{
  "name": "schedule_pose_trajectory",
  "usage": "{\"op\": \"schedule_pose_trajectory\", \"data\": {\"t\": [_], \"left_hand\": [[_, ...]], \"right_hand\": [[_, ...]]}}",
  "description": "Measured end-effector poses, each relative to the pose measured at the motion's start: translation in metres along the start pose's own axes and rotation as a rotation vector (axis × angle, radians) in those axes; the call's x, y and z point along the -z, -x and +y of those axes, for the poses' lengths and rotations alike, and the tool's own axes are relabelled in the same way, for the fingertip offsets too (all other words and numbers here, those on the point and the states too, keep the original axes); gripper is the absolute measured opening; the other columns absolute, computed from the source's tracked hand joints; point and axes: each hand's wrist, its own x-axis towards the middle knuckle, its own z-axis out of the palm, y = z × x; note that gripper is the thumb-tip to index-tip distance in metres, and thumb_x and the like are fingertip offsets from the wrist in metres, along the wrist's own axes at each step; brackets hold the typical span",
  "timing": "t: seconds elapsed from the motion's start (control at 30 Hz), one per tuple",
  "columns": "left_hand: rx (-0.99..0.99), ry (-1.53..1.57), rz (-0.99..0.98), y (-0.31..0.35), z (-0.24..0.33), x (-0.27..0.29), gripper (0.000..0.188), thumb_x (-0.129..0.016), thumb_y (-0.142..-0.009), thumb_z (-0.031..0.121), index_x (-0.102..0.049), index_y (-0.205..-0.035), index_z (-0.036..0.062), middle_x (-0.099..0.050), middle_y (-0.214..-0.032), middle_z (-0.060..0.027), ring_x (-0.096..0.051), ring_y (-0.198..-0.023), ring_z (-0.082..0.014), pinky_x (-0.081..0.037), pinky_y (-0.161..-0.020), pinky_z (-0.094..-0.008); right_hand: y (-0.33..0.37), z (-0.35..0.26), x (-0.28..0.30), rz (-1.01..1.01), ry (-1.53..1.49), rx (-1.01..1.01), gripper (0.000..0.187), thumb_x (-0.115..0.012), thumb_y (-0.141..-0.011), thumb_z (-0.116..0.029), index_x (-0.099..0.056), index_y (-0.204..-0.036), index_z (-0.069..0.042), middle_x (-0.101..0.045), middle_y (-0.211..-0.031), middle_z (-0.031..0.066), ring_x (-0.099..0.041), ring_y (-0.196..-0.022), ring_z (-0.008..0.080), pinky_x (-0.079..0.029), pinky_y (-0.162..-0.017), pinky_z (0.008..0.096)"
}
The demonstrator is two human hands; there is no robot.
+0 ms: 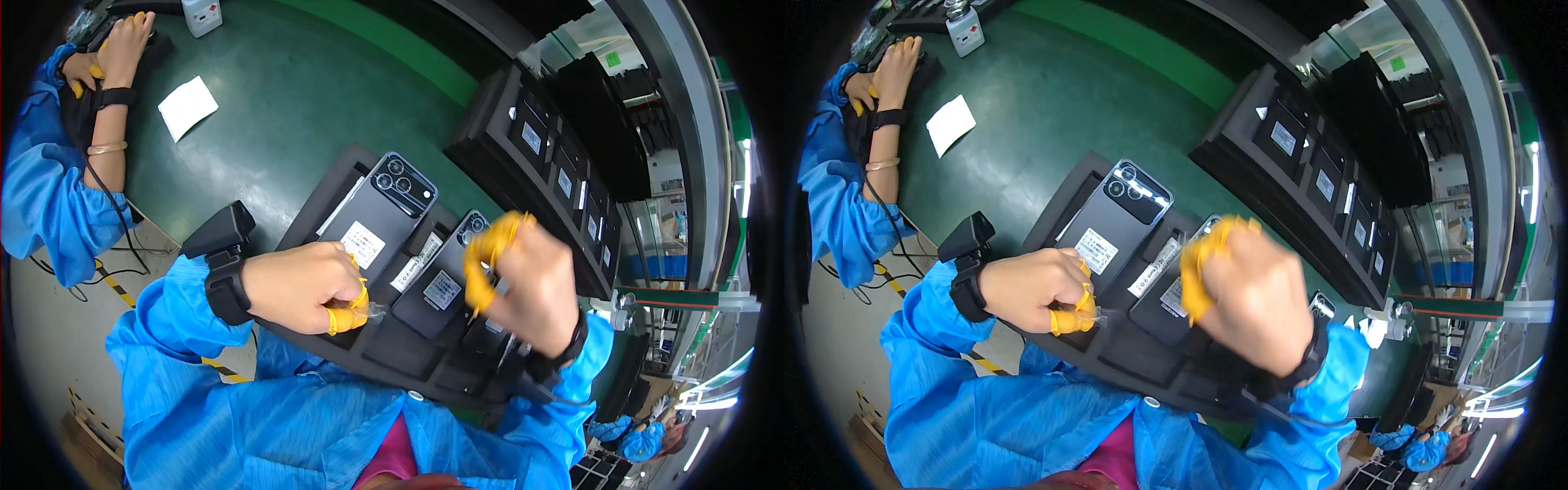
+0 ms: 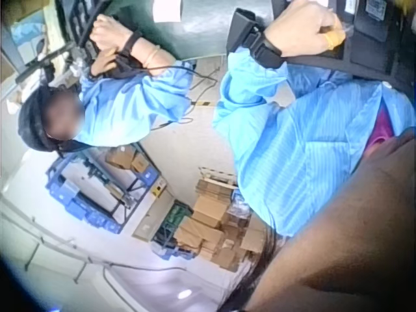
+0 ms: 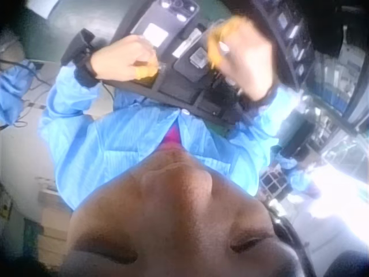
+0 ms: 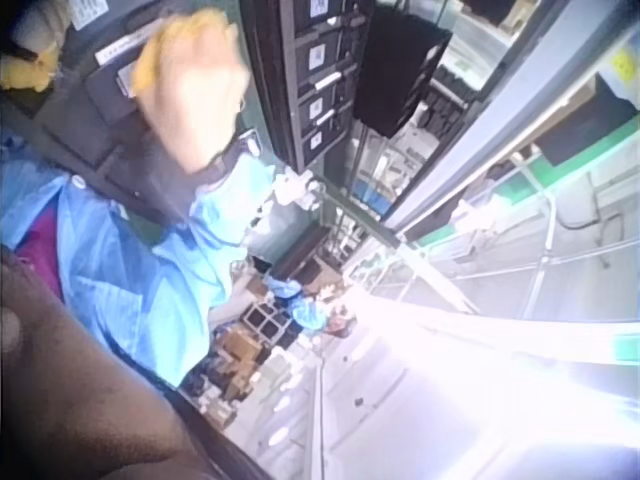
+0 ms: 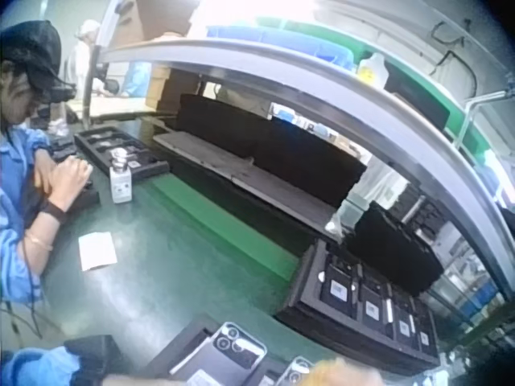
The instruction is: Cleaning the camera lenses and back surfaces of smartphones on an assembly line.
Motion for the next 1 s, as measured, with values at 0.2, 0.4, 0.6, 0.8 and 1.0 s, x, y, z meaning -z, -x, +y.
{"op": "schedule_pose_trajectory", "data": {"t": [0.2, 0.4, 0.6, 0.8, 1.0], "left_hand": [[-0.007, 0.012, 0.095, -0.001, 0.017, -0.005, 0.025, -0.068, -0.08, 0.021, -0.06, -0.067, 0.0007, -0.06, -0.068, -0.0118, -0.057, -0.068, -0.031, -0.042, -0.072, -0.0385], [-0.041, -0.117, 0.019, -0.018, 0.042, -0.033, 0.038, -0.07, -0.079, 0.034, -0.052, -0.063, 0.0043, -0.052, -0.068, -0.0083, -0.051, -0.068, -0.0269, -0.036, -0.068, -0.0338], [-0.175, -0.112, 0.153, -0.033, 0.053, -0.076, 0.018, -0.06, -0.086, 0.021, -0.061, -0.082, 0.003, -0.061, -0.082, -0.0111, -0.057, -0.077, -0.0285, -0.039, -0.071, -0.0364], [-0.15, 0.076, 0.275, -0.046, 0.063, -0.091, 0.015, -0.058, -0.089, 0.013, -0.066, -0.082, 0.0017, -0.066, -0.078, -0.0094, -0.061, -0.068, -0.0243, -0.043, -0.067, -0.0337], [0.194, 0.474, 0.161, -0.055, 0.075, -0.107, 0.028, -0.051, -0.095, 0.021, -0.064, -0.083, 0.0003, -0.063, -0.075, -0.0054, -0.058, -0.064, -0.0099, -0.045, -0.061, -0.0236]], "right_hand": [[0.069, -0.024, -0.008, -0.093, -0.248, -0.173, 0.017, -0.074, -0.059, 0.0, -0.061, -0.07, -0.001, -0.059, -0.072, 0.0128, -0.06, -0.064, 0.0275, -0.049, -0.054, 0.0326], [0.084, -0.046, -0.009, -0.056, -0.346, -0.137, 0.018, -0.073, -0.059, 0.0, -0.065, -0.076, -0.002, -0.06, -0.074, 0.0097, -0.062, -0.067, 0.0256, -0.05, -0.056, 0.0313], [0.111, -0.056, -0.006, -0.003, -0.423, -0.068, 0.022, -0.072, -0.069, -0.007, -0.064, -0.088, 0.0, -0.057, -0.085, 0.0129, -0.06, -0.073, 0.0279, -0.052, -0.056, 0.0329], [0.142, -0.068, 0.014, 0.148, -0.537, -0.23, 0.03, -0.075, -0.068, -0.005, -0.064, -0.095, -0.002, -0.059, -0.089, 0.012, -0.061, -0.081, 0.028, -0.051, -0.066, 0.0341], [0.173, -0.066, 0.01, 0.318, -0.628, -0.451, 0.054, -0.076, -0.066, 0.002, -0.061, -0.117, -0.005, -0.056, -0.112, 0.0131, -0.061, -0.085, 0.0173, -0.051, -0.068, 0.0254]]}}
